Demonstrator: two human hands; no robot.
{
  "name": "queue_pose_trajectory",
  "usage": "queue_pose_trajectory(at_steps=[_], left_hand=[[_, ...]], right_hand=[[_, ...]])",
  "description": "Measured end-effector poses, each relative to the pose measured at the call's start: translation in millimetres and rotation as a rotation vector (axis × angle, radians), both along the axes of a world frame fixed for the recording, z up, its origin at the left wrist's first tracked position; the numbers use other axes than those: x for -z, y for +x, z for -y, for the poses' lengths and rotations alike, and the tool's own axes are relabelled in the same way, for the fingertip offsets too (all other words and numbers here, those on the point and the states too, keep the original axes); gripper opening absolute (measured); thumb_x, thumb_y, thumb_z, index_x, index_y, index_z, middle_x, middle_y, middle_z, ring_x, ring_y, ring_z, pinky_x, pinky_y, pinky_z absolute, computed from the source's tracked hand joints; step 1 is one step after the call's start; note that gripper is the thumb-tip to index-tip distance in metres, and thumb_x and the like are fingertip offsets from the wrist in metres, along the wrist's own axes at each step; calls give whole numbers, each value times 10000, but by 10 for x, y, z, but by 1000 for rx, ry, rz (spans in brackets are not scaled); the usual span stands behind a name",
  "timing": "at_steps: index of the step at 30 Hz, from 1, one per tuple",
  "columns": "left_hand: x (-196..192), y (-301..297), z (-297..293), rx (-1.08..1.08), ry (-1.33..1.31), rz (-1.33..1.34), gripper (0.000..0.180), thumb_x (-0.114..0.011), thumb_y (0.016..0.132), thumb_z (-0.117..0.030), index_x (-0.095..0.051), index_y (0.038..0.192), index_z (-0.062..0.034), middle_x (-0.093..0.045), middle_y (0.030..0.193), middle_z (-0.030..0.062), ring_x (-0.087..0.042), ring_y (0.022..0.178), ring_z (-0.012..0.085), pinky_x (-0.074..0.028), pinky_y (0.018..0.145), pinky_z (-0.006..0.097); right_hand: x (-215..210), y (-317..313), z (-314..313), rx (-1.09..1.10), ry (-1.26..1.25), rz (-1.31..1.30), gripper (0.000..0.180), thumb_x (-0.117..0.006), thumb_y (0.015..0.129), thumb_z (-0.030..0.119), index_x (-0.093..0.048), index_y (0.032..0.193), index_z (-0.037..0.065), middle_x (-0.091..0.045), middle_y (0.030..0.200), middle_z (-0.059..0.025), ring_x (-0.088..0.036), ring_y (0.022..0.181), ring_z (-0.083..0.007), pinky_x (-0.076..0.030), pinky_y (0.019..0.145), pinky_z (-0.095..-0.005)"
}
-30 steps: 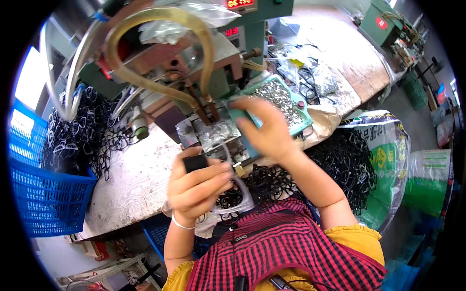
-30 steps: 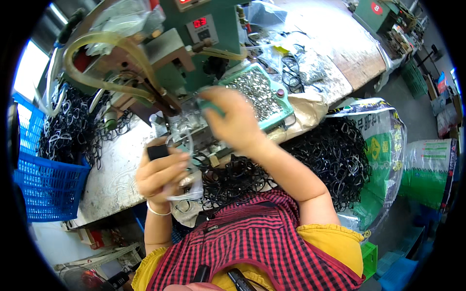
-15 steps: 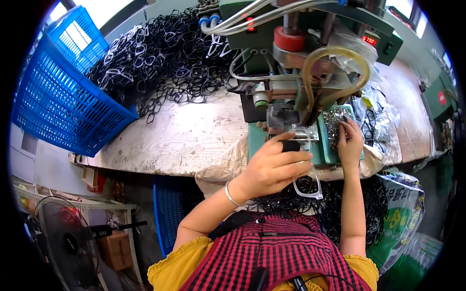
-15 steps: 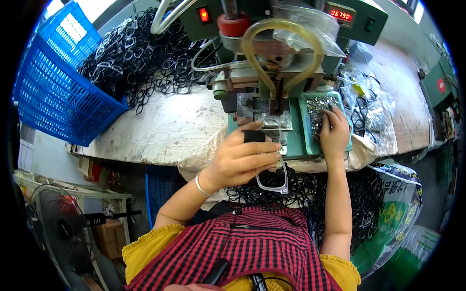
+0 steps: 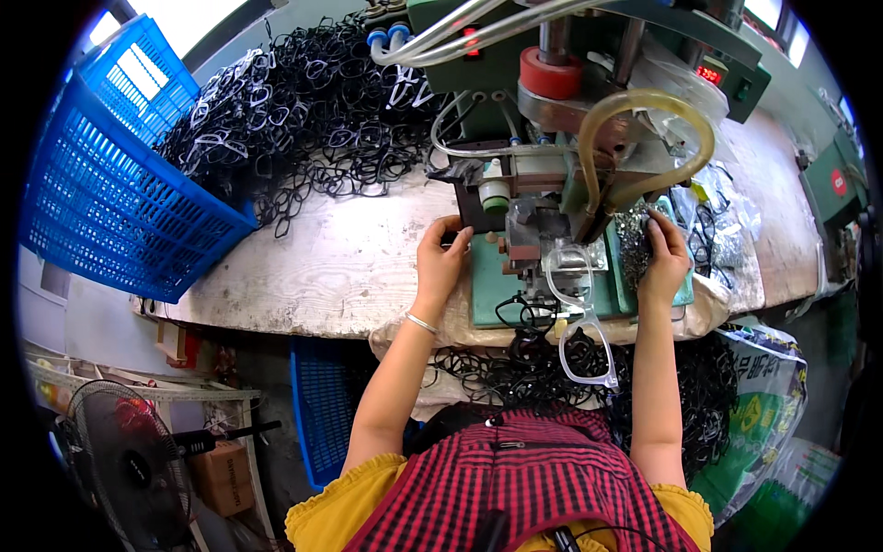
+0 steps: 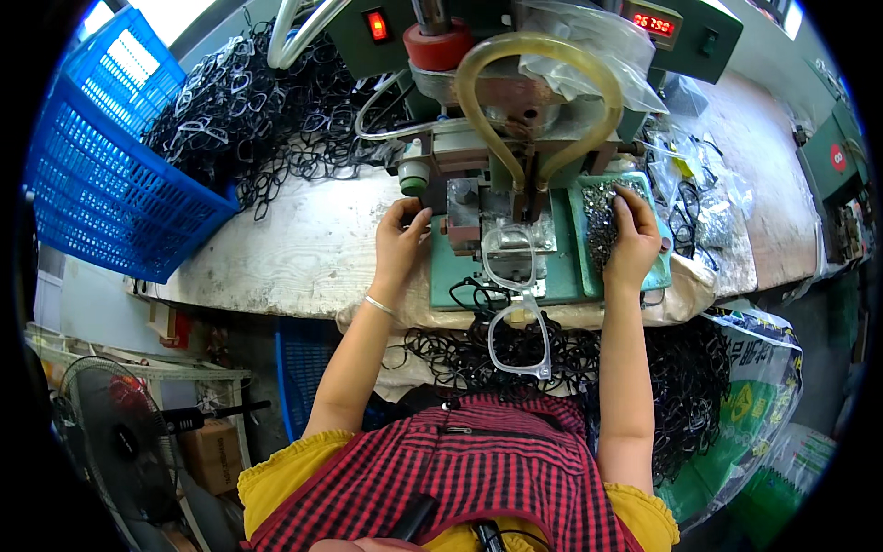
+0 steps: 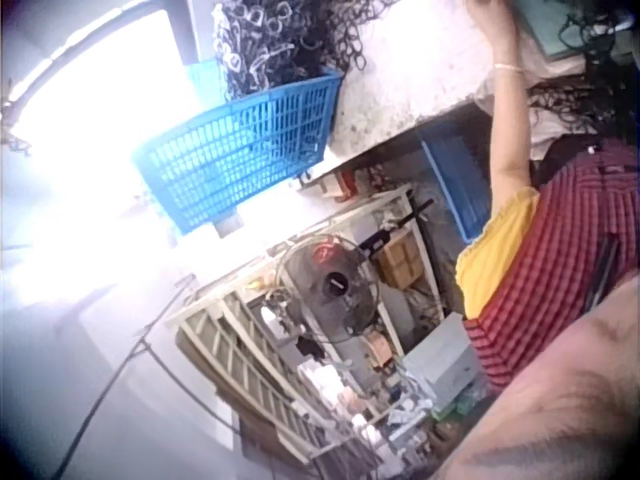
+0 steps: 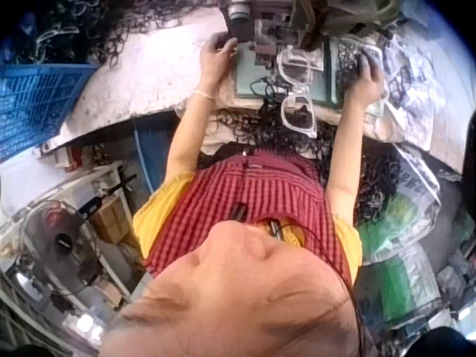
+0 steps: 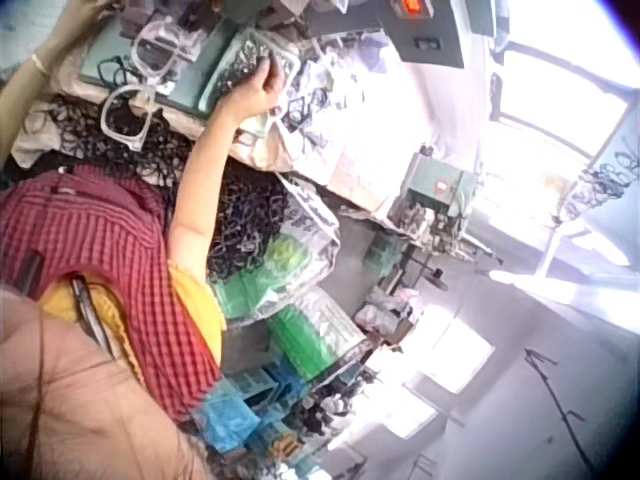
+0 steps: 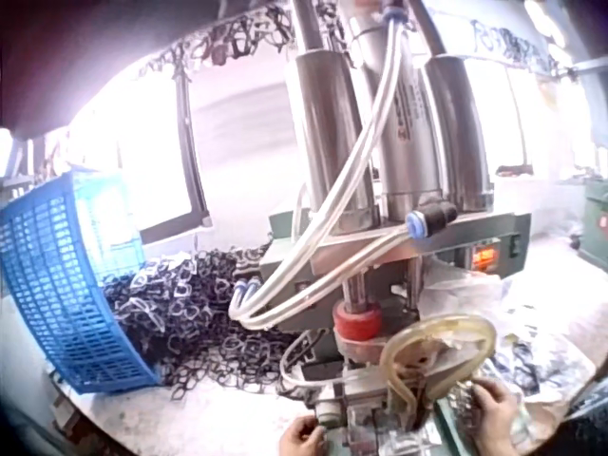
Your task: The person repeatedly picks up eyeglass frames, places them into a green machine, and presses a lever to attach nose pads. They then remove the frames and place them on the table. The process is repeated for multiple frames.
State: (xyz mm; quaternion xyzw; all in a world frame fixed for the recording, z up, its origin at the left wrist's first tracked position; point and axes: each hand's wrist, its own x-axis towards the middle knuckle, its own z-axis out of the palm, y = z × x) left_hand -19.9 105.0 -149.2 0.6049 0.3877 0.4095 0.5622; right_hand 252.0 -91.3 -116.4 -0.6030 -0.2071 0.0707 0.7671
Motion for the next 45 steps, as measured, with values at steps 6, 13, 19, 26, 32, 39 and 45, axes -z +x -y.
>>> queue_pose_trajectory(at_steps=[6,13,19,26,32,39,45], left_hand=[[-205,-358,-1050,-376,711,-422,243,-729,876,-126,-664,1087,-23,-667,1048,120,-621,941,279,-515,835,377],[87,-185,-1986,-551,574,-1127,377,-767,808,-341,-707,1031,-44,-652,1077,158,-632,972,372,-529,808,477],[125,-769,-1204,-316,725,-935,137,-729,813,-175,-735,825,-39,-644,1022,134,-632,921,353,-518,776,442],[-484,-1251,-536,-41,512,-514,164,-752,865,-176,-724,857,-14,-706,985,115,-657,910,263,-518,793,351],[-1360,-641,379,96,381,479,407,-474,1080,-319,-572,902,34,-693,849,166,-691,790,251,-576,772,337],[-2213,105,659,73,948,90,424,-434,1098,-297,-513,805,0,-742,827,167,-618,627,123,-422,582,227],[-2116,35,1041,558,1434,-276,440,-791,771,-422,-503,719,-93,-755,951,69,-649,638,212,-483,546,276]], right_hand=[[-173,-144,129,-27,-125,108,181,-683,932,62,-753,1091,11,-740,1010,-37,-660,922,-106,-502,864,-239],[-298,-146,255,-34,-289,140,190,-710,893,45,-753,1074,9,-741,953,-33,-647,844,-85,-500,801,-227],[-486,-355,539,-76,-306,258,168,-682,873,10,-750,1025,-8,-726,944,-52,-651,881,-123,-494,813,-252],[-791,-740,-80,-269,-112,274,433,-737,798,2,-622,1216,-14,-699,934,-73,-638,892,-124,-488,845,-268],[-824,-869,-108,-332,22,140,575,-724,817,-13,-499,1345,-41,-676,918,-44,-621,933,-107,-467,896,-248],[-1118,-1021,-82,-487,67,-48,623,-693,836,2,-426,1396,-55,-713,1009,-89,-632,977,-131,-461,926,-295],[-1166,-937,215,-487,-111,239,441,-660,847,46,-600,1283,18,-710,1098,-126,-659,1079,-222,-467,991,-337]])
